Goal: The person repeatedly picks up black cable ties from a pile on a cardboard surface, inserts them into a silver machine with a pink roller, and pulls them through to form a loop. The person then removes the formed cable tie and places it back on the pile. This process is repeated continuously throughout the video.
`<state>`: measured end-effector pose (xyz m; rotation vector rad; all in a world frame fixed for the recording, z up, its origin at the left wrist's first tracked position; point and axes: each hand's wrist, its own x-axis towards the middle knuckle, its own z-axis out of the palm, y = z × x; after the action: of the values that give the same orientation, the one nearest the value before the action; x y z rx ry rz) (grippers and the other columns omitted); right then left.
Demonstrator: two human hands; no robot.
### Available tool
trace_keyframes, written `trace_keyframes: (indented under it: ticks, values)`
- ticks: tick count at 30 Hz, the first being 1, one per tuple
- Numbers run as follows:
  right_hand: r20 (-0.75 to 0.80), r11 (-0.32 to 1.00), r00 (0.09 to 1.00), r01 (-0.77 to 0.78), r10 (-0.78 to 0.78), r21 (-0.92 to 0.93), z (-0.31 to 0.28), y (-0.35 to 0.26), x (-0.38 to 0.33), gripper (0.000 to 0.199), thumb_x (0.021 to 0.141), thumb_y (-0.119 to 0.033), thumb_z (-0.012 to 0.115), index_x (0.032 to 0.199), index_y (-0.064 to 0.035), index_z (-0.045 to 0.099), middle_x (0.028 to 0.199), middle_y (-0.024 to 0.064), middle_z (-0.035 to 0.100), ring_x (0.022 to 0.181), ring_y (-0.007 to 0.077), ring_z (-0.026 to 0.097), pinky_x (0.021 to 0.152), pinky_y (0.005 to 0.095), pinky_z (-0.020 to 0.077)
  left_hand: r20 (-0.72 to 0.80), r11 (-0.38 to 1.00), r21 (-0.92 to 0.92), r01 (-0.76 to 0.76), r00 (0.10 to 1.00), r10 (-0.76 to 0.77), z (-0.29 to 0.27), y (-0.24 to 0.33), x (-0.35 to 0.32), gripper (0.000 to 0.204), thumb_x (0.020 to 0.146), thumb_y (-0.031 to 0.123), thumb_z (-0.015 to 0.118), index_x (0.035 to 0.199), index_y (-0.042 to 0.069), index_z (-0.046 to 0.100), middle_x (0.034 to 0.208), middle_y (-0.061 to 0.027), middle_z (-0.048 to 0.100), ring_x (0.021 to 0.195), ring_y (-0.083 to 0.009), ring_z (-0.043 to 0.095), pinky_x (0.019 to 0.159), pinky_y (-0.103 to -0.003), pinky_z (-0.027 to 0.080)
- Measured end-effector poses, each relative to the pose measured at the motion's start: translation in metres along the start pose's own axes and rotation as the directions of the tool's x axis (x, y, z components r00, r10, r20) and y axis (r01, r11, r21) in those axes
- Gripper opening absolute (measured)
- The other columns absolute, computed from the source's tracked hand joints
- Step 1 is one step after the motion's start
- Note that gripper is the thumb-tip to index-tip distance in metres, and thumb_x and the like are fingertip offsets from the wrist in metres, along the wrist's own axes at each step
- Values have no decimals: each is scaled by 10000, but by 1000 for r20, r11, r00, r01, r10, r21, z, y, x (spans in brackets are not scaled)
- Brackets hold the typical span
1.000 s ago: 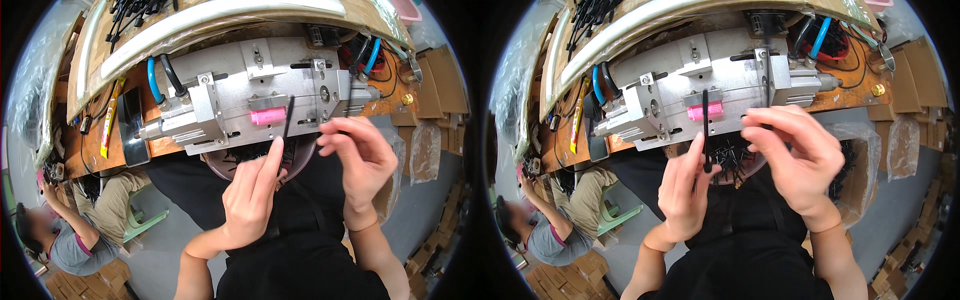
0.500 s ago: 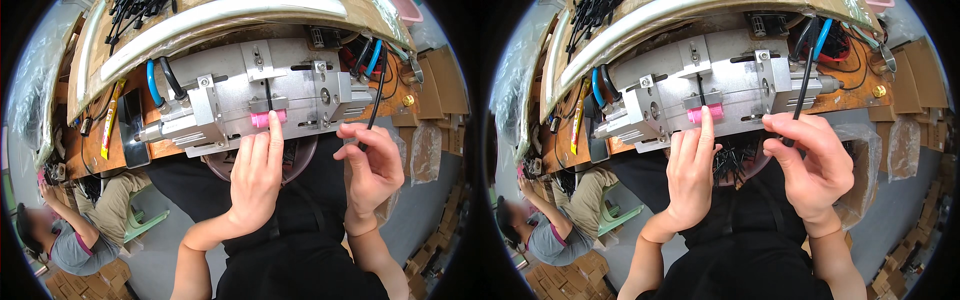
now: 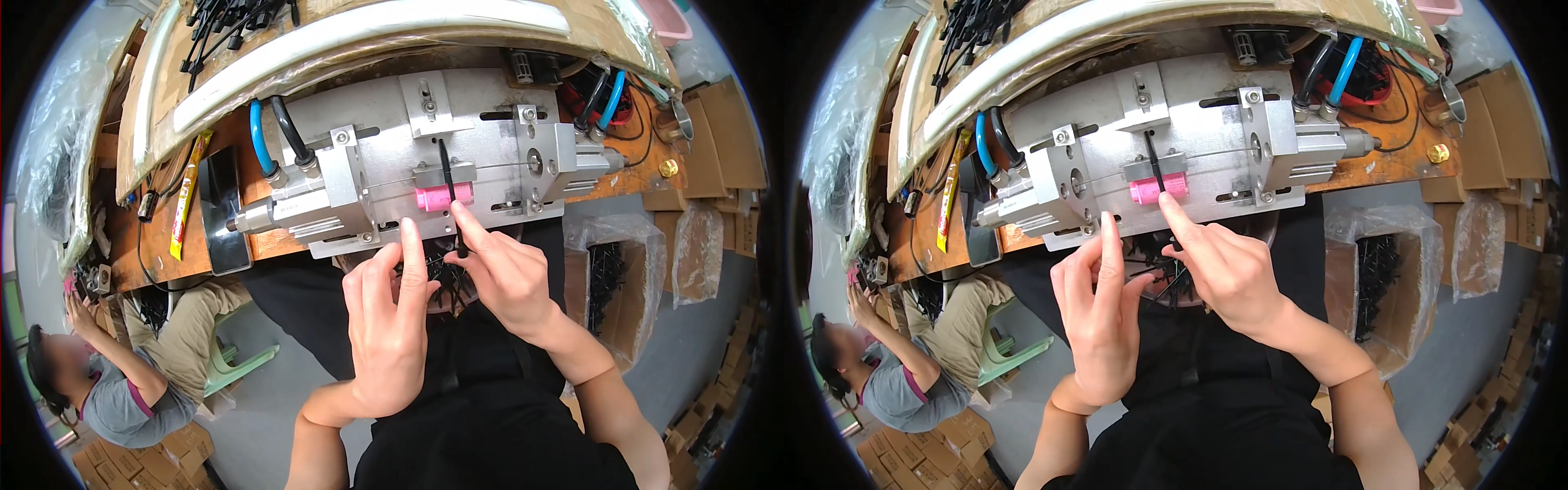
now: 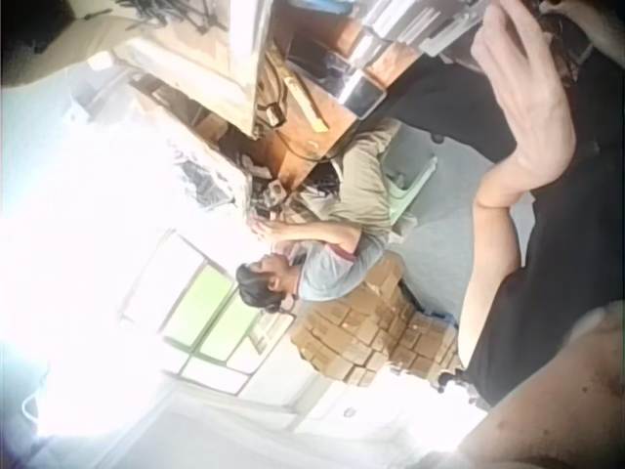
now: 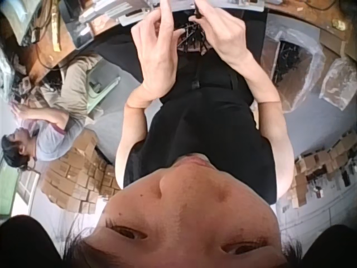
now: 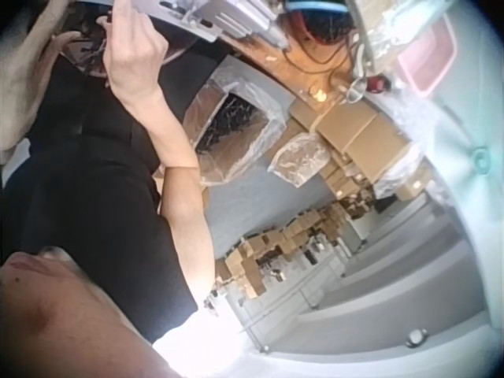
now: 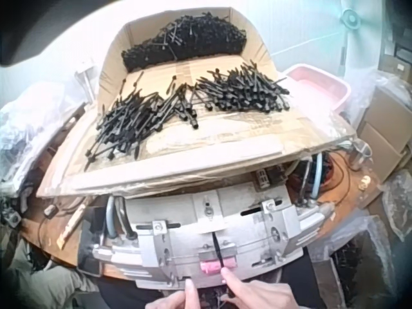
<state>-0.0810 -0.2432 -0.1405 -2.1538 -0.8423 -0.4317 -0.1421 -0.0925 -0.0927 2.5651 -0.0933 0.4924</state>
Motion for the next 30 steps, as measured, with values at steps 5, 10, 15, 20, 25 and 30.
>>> trace_keyframes:
  ticks: [5,10,15,20,25,30]
  values:
    - [31,1000,999,-26,27,-10,0,-6,7,643,751,10,747,1353,46,525,688,79,582,593,194,589,534,328,467,49,999,-36,28,998,-26,3,-1,-7,682,683,-35,756,1335,-20,556,1105,-131,568,957,-284,545,790,-371,475]
    - [153,996,986,-58,69,-73,-18,-22,18,623,768,-32,742,1351,25,529,720,77,598,633,200,607,545,332,484,41,999,-47,8,999,-6,-10,-8,8,699,690,-40,768,1353,4,550,1087,-122,564,936,-277,537,796,-361,474]
    - [-25,968,982,178,-185,-176,-63,-3,95,489,763,-9,699,1243,-7,605,864,86,650,746,222,659,593,338,524,-109,979,-66,-191,977,183,-44,-26,90,552,744,-90,709,1262,89,645,1000,-117,601,918,-264,587,792,-367,502]
    - [43,733,917,345,-397,-587,-55,46,264,237,775,33,601,996,-43,641,912,129,664,913,310,665,781,418,537,-182,914,270,-302,916,356,-36,-56,237,206,837,9,656,1043,17,657,1014,-173,607,1020,-358,580,871,-421,473]
    - [373,660,780,625,-503,-417,-52,85,298,203,781,-11,656,977,-65,648,906,109,654,903,305,656,782,406,534,49,834,242,-497,864,501,-42,-85,272,131,765,-50,661,893,-19,662,866,-160,632,889,-359,607,792,-424,486]
    - [332,841,807,537,-489,-66,-82,86,273,174,820,-10,673,991,-38,658,891,73,672,831,214,654,728,355,519,187,897,-48,-440,878,440,-69,-65,230,134,795,-29,674,925,4,676,850,-106,627,755,-240,601,710,-350,483]
